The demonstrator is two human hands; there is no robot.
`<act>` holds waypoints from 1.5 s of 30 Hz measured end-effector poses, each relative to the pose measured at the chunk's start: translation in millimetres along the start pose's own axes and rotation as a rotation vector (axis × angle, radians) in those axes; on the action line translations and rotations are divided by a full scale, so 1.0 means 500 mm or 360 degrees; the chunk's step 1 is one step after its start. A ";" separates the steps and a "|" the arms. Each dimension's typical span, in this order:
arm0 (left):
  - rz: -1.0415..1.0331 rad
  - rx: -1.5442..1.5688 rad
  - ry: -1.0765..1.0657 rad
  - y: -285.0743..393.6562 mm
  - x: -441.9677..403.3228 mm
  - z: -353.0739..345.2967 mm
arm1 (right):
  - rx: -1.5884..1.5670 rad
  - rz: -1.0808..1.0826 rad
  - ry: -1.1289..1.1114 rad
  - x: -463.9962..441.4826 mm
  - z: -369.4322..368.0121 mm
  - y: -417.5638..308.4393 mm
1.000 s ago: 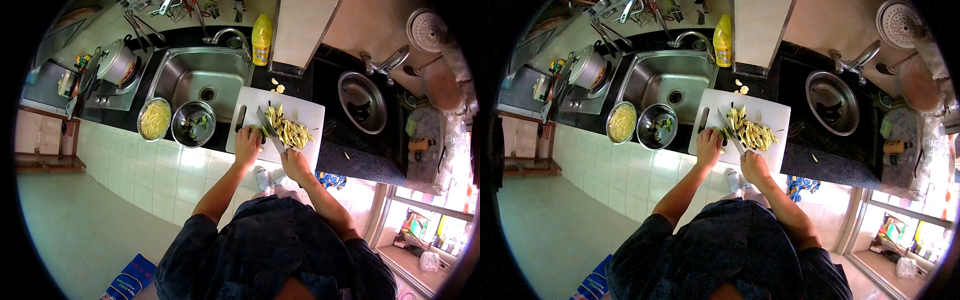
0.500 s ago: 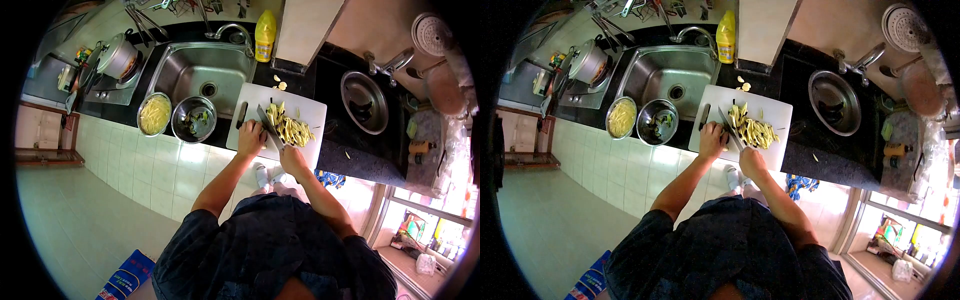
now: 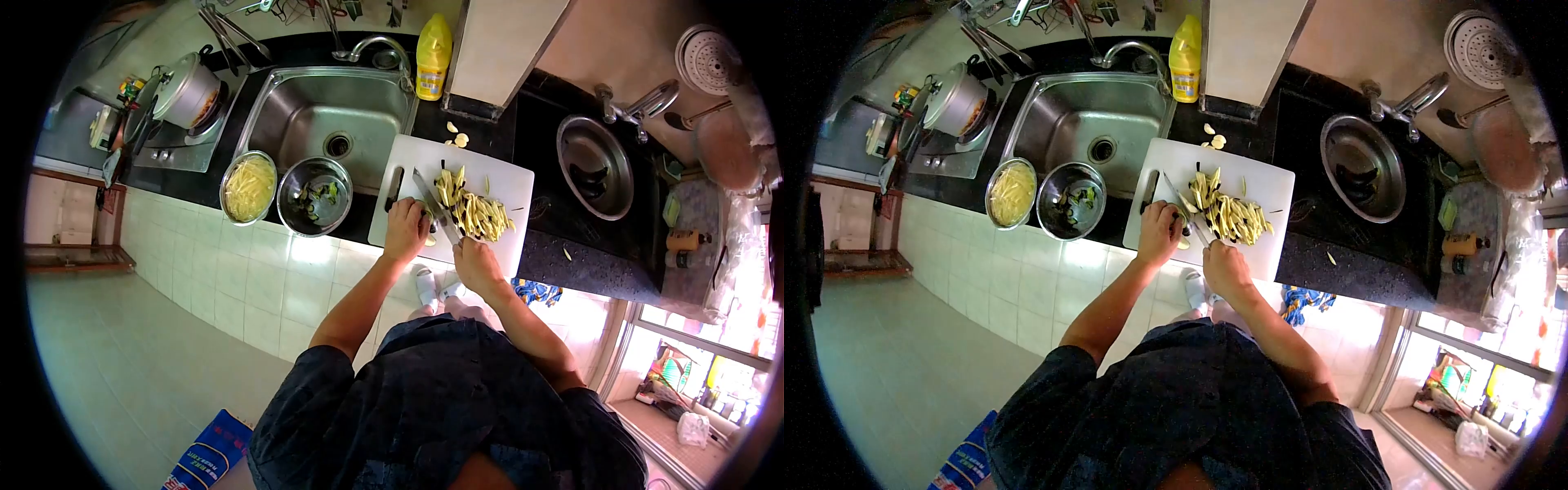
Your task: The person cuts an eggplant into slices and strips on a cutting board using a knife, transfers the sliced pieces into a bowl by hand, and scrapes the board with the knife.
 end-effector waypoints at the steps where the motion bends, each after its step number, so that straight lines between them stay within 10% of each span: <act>1: -0.0009 -0.0013 -0.0010 0.002 -0.002 0.001 | 0.0003 0.0004 -0.0002 -0.004 -0.012 0.003; 37: -0.0355 -0.0339 -0.0036 0.062 0.036 0.060 | 0.0006 0.0025 -0.0064 -0.076 -0.011 0.019; 45: 0.0170 -0.0079 0.0070 0.007 0.026 0.045 | 0.0017 0.0094 -0.0050 -0.026 0.003 -0.023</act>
Point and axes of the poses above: each hand's wrist, its own x-axis away from the middle knuckle, its own z-axis out of the back of the hand, y = z × x, the point moved 10 cm from there along -x, towards the middle knuckle, and after that the axes turned 10 degrees about z, right-handed, at the moved point
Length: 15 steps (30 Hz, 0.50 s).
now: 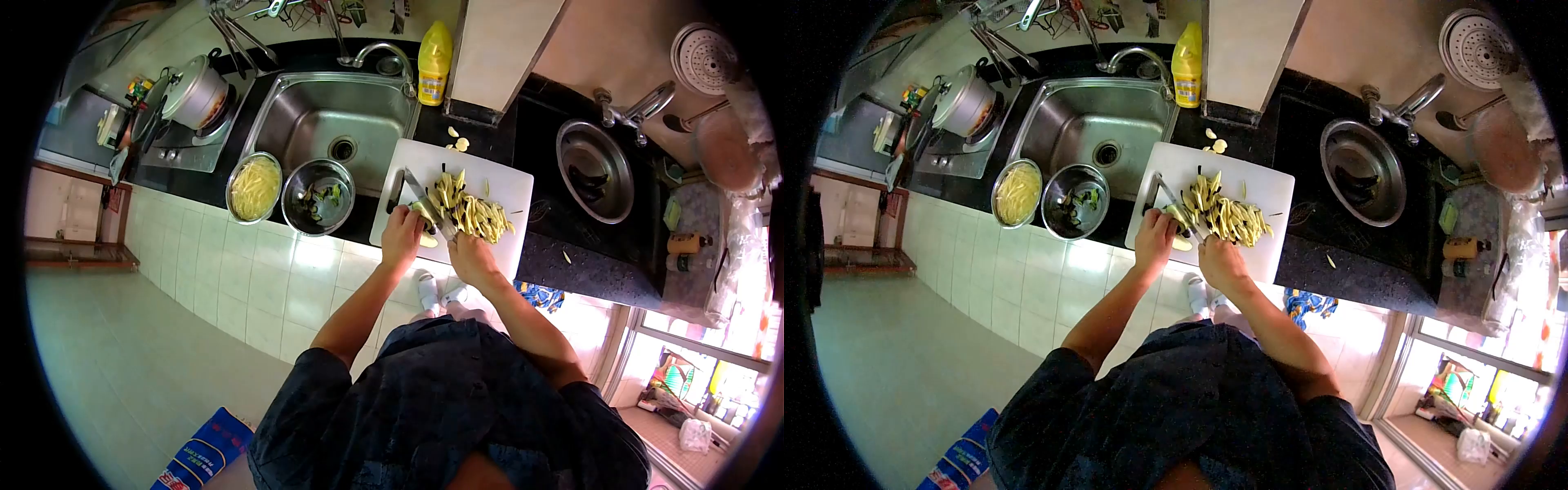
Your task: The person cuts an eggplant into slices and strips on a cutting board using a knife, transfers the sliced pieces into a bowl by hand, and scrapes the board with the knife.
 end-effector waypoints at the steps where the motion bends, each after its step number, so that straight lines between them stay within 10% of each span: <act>1: -0.0019 -0.0042 0.0001 0.001 -0.004 -0.010 | 0.0026 -0.0013 -0.0018 -0.001 -0.009 0.003; 15: -0.0049 -0.0082 -0.0166 -0.004 -0.013 -0.027 | 0.0108 0.0012 -0.0113 -0.053 -0.024 0.007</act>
Point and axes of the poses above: each hand's wrist, its own x-axis away from the middle knuckle, its own z-axis out of the back of the hand, y = z × x, the point moved 10 cm from there along -x, towards the middle knuckle, and after that the axes turned 10 degrees about z, right-handed, at the moved point
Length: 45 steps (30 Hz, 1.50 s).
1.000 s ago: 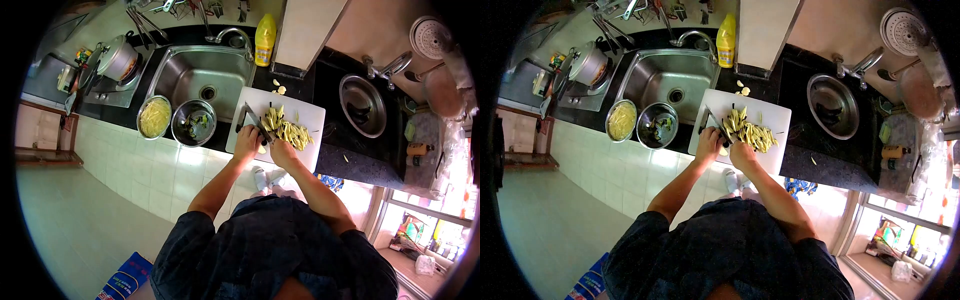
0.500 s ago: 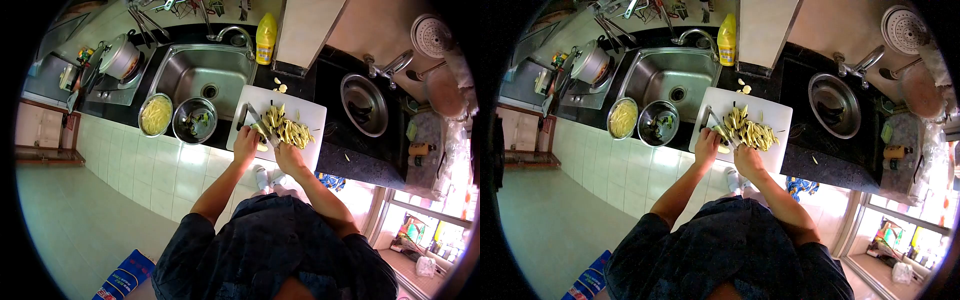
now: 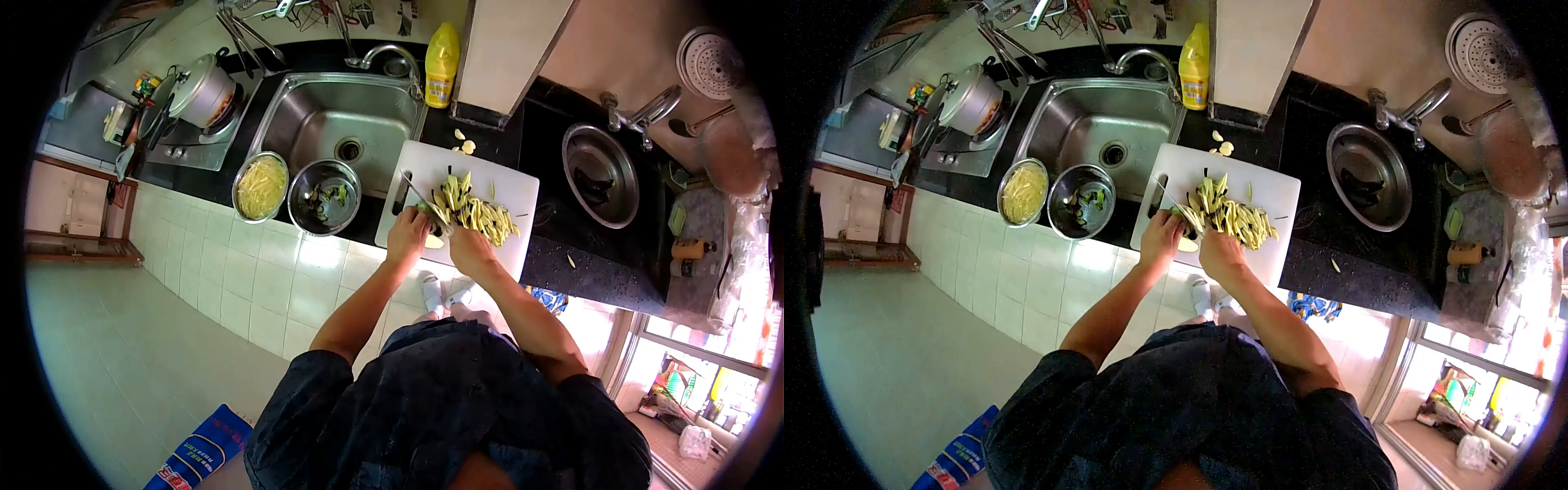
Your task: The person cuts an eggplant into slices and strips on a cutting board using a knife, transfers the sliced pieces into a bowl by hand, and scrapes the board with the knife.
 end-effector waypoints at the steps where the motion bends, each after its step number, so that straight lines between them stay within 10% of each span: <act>1: 0.0045 -0.0026 -0.0016 -0.003 -0.002 -0.005 | 0.0003 -0.0047 -0.0041 0.015 0.013 -0.003; 45: -0.0142 -0.0035 0.0026 -0.007 0.020 -0.009 | -0.0020 -0.0011 -0.0138 0.038 0.012 0.011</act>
Point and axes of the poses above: each hand's wrist, its own x-axis away from the middle knuckle, its own z-axis out of the back of the hand, y = z × x, the point moved 10 cm from there along -x, towards the middle knuckle, and after that the axes turned 10 degrees about z, right-handed, at the moved point
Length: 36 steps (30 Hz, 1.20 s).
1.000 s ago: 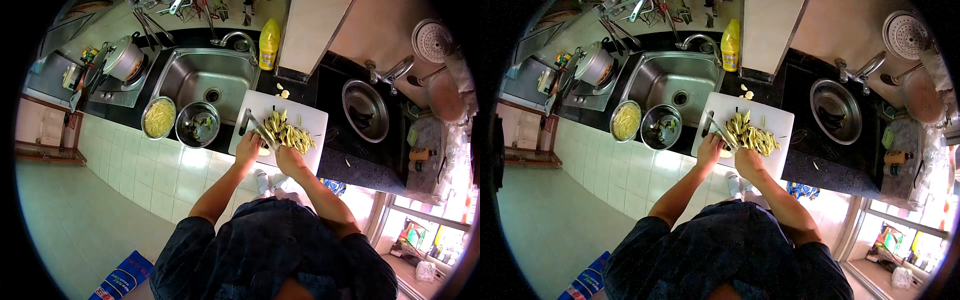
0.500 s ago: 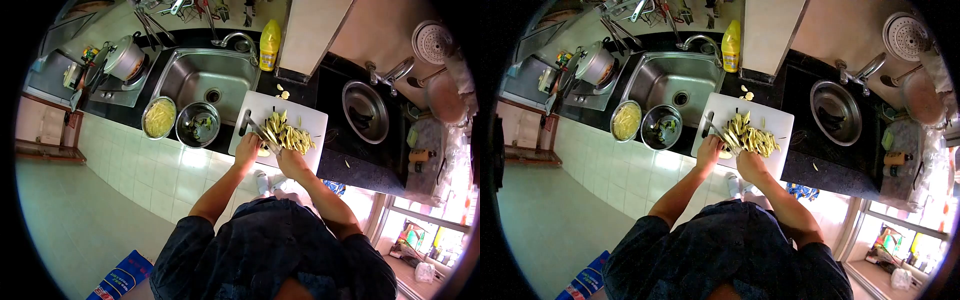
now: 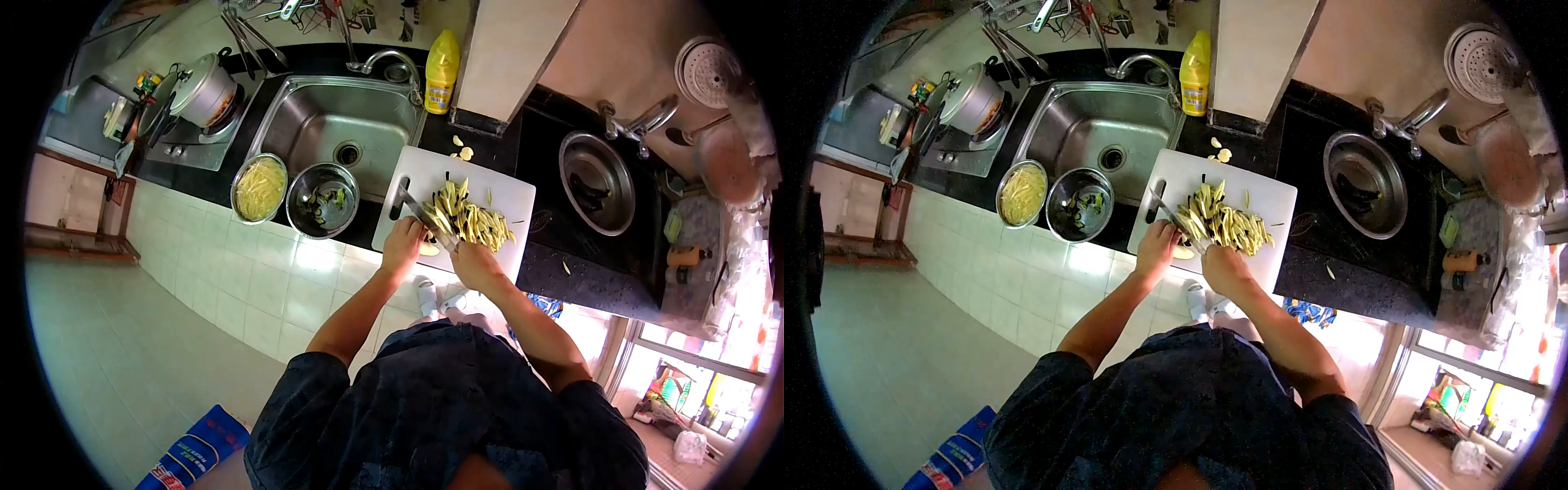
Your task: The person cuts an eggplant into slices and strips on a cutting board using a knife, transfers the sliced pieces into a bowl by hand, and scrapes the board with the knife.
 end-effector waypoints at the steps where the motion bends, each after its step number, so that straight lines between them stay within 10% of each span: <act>1: 0.0004 -0.0001 0.0016 0.000 0.006 0.000 | -0.0029 -0.0031 -0.0032 -0.001 -0.019 0.004; 36: -0.0090 0.0040 0.0018 0.016 0.009 -0.016 | 0.0041 -0.0020 0.0131 -0.016 0.018 0.009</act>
Point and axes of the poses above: each hand's wrist, its own x-axis away from the middle knuckle, its own z-axis out of the back of the hand, y = z × x, the point moved 10 cm from there along -x, towards the middle knuckle, and after that the axes turned 10 degrees about z, right-handed, at the moved point
